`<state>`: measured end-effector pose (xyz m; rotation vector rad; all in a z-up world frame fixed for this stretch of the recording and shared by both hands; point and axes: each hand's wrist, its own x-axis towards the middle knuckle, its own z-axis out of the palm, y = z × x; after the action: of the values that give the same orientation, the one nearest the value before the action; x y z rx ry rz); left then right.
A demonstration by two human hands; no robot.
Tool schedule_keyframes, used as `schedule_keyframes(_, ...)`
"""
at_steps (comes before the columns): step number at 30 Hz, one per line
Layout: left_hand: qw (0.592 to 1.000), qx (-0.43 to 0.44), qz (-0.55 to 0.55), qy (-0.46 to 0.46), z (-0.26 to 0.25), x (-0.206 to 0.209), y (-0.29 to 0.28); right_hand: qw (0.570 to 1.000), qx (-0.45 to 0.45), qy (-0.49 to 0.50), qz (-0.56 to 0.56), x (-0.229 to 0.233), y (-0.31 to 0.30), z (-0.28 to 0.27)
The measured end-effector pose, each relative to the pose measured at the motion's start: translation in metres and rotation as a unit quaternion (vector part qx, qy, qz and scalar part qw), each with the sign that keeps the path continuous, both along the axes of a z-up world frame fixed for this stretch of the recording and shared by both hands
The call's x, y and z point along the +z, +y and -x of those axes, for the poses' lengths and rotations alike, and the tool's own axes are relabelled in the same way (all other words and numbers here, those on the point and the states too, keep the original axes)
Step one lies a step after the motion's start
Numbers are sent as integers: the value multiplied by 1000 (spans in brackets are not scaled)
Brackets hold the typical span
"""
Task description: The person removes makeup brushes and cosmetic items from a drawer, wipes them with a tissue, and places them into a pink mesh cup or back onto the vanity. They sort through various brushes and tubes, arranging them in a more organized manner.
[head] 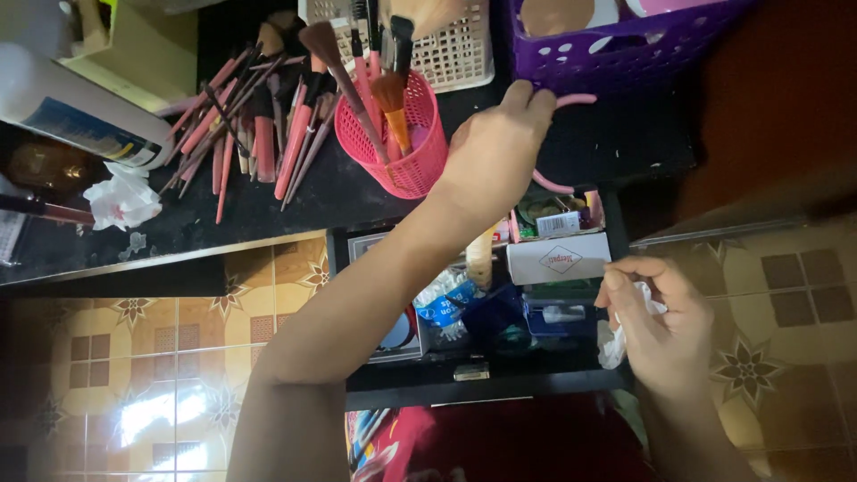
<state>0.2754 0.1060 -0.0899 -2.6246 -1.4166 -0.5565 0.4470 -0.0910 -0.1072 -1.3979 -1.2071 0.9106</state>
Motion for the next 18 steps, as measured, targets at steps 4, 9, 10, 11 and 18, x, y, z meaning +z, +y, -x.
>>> schedule_keyframes(4, 992, -71, 40, -100, 12, 2, -11, 999, -4, 6, 41, 4, 1, 2)
schedule_keyframes(9, 980, -141, -52, -132, 38, 26, -48, 997, -1, -9, 80, 16, 1, 6)
schedule_keyframes(10, 978, -141, -20, -153, 46, 39, -60, 997, 8, -7, 77, 16, 2, 7)
schedule_keyframes(11, 975, -141, 12, -173, 54, 52, -73, 997, 17, -4, 74, 16, 2, 8)
schedule_keyframes(18, 958, -66, -8, -278, 137, 77, -125, 971, 118, 43, 204, 21, 10, 9)
